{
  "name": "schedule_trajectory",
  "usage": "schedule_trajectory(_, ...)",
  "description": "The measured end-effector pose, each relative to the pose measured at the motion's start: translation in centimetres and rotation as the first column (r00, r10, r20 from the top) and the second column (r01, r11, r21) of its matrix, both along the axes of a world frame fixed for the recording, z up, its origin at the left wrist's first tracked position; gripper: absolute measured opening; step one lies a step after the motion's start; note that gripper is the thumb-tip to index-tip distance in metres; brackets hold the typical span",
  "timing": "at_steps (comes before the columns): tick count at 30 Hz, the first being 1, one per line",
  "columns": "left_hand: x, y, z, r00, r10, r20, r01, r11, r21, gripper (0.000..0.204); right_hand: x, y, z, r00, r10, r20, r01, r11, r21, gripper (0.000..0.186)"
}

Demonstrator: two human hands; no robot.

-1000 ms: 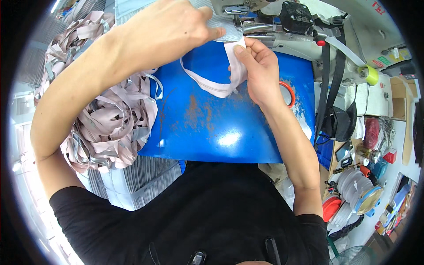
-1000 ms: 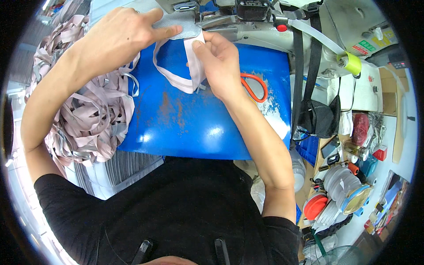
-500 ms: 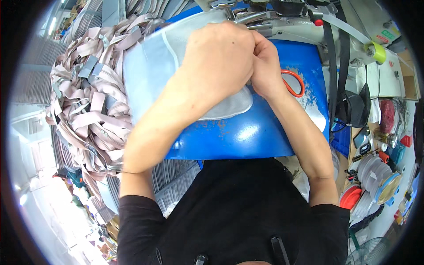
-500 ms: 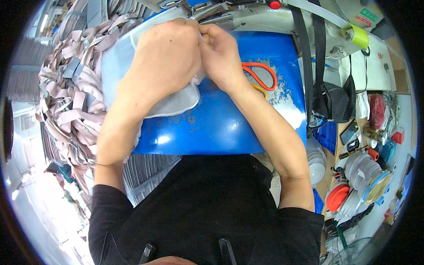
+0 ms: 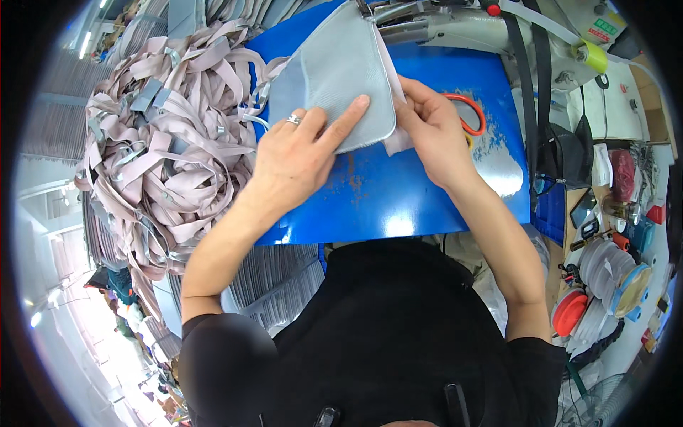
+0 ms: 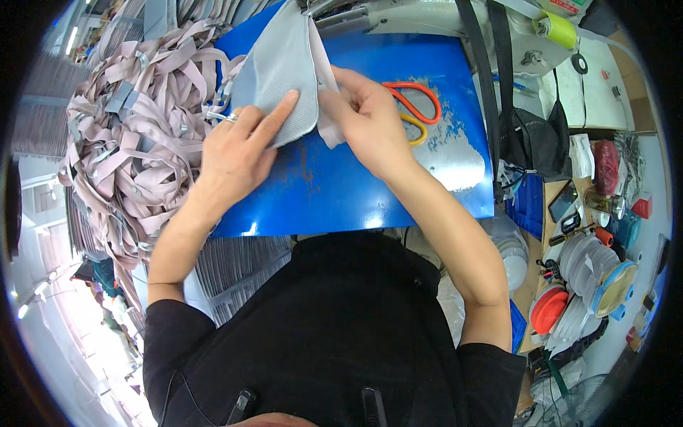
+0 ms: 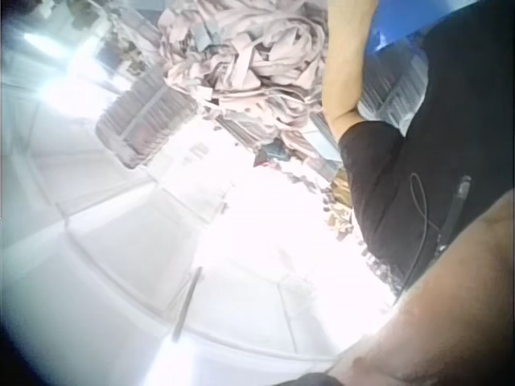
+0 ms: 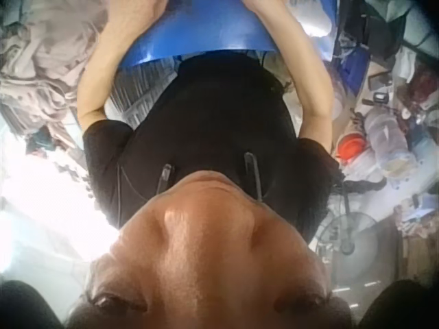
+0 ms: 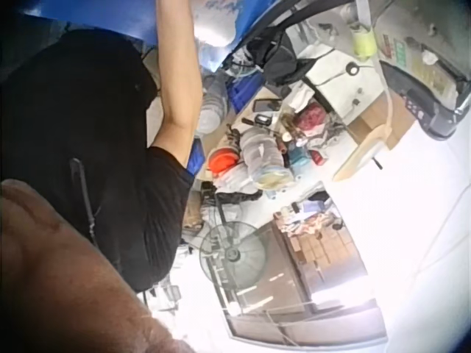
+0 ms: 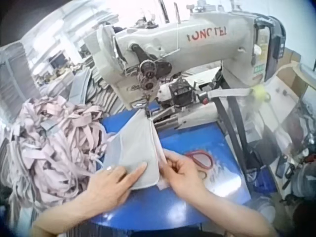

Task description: The person operates a sewing machine to stitch the edges of light blue fabric masks. They repeatedly pick up masks from a pile, align them under the presser foot, and sew the perimeter. After sewing, they use scissors to trim excess threads and place the finished masks into a stack.

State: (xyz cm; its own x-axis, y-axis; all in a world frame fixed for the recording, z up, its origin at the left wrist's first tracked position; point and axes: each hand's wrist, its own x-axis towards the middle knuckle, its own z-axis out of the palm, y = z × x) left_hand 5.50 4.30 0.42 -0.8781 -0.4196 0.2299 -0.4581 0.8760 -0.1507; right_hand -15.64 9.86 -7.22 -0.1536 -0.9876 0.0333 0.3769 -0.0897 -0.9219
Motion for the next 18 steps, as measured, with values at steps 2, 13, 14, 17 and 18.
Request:
schedule_trajectory(2,0.3,0.5,1.8,0.997,-0.037,0.069,0.038,0.999,-0.014,0.076,-0.2,1.4,0.4,1.000,0.019,0.004,-0.019,1.000,-0.010,0.039)
schedule_trajectory(13,-1.6,-4.5,8.0,0.928,-0.151,0.342,0.177,0.983,-0.046,0.074,-0.7,-1.7,1.3,0.987,0.071,0.143,-0.066,0.997,-0.039,0.045)
schedule_trajectory(14,-1.8,-5.0,8.3,0.924,-0.160,0.346,0.184,0.982,-0.039,0.074,-0.6,-2.5,1.2,0.987,0.062,0.151,-0.052,0.996,-0.069,0.046)
schedule_trajectory(17,-2.6,-7.1,9.0,0.914,-0.188,0.360,0.209,0.978,-0.020,0.072,-0.6,-4.8,0.8,0.976,0.061,0.208,-0.042,0.995,-0.095,0.044)
schedule_trajectory(18,-2.8,-7.9,9.1,0.910,-0.195,0.365,0.217,0.976,-0.022,0.071,-0.7,-5.4,0.7,0.976,0.059,0.207,-0.044,0.996,-0.080,0.041)
